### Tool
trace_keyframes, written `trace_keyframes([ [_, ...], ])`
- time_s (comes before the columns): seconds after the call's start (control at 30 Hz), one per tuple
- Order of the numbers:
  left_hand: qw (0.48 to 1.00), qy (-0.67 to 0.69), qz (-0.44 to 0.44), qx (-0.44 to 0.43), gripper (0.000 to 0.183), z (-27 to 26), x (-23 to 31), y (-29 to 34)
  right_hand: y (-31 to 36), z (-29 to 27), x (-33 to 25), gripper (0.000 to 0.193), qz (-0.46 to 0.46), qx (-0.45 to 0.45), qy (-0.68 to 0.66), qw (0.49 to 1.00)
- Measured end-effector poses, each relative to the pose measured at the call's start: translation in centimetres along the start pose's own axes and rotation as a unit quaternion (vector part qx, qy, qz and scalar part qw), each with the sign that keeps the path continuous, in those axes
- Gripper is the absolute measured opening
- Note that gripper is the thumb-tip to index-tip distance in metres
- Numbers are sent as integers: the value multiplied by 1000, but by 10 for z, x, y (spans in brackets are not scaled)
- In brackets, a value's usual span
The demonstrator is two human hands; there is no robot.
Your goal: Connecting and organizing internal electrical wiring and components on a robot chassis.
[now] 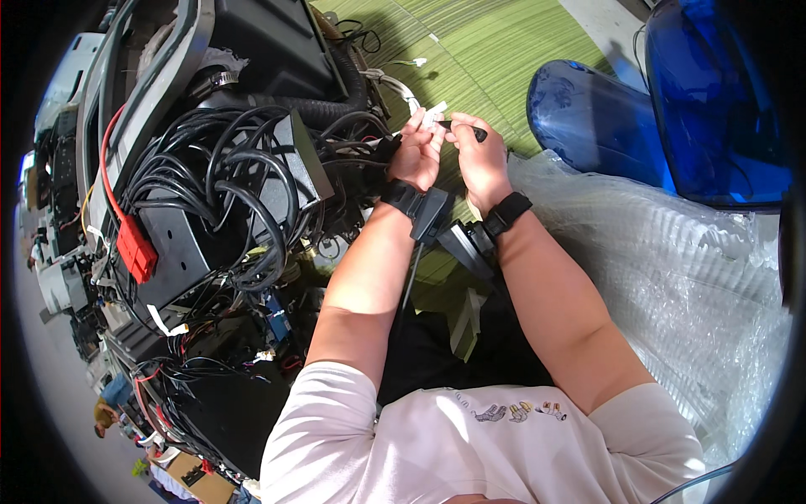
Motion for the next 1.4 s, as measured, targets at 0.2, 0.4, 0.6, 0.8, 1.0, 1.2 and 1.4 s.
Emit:
trace_keyframes([
  [0.2,1000,-3,0,-8,51,-2,-1,-1,1,0,-1,24,-1,8,11,1000],
  [0.4,1000,-1,-3,-20,51,-3,-2,-1,0,1,2,26,14,-4,39,999],
  [0.6,1000,-9,8,-20,50,5,-2,2,1,-1,0,26,21,-3,26,999],
  [0.8,1000,-7,8,-6,52,1,1,0,1,2,0,27,19,-24,56,998],
  [1.0,999,1,19,27,54,7,1,4,1,-2,-2,28,15,6,59,998],
  [1.2,999,11,20,24,55,4,1,3,0,0,1,28,-1,-2,71,997],
  [1.4,1000,-13,11,-4,53,5,1,3,2,-1,-2,28,6,-1,61,998],
])
Point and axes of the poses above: each hand's wrist, its own y-axis away from the middle knuckle, its own z-axis out of the palm, x = y × z, the point moved 3 cm from there along -y, towards the middle knuckle, and after that the axes turned 1 degree about y, right-handed, at the moved point
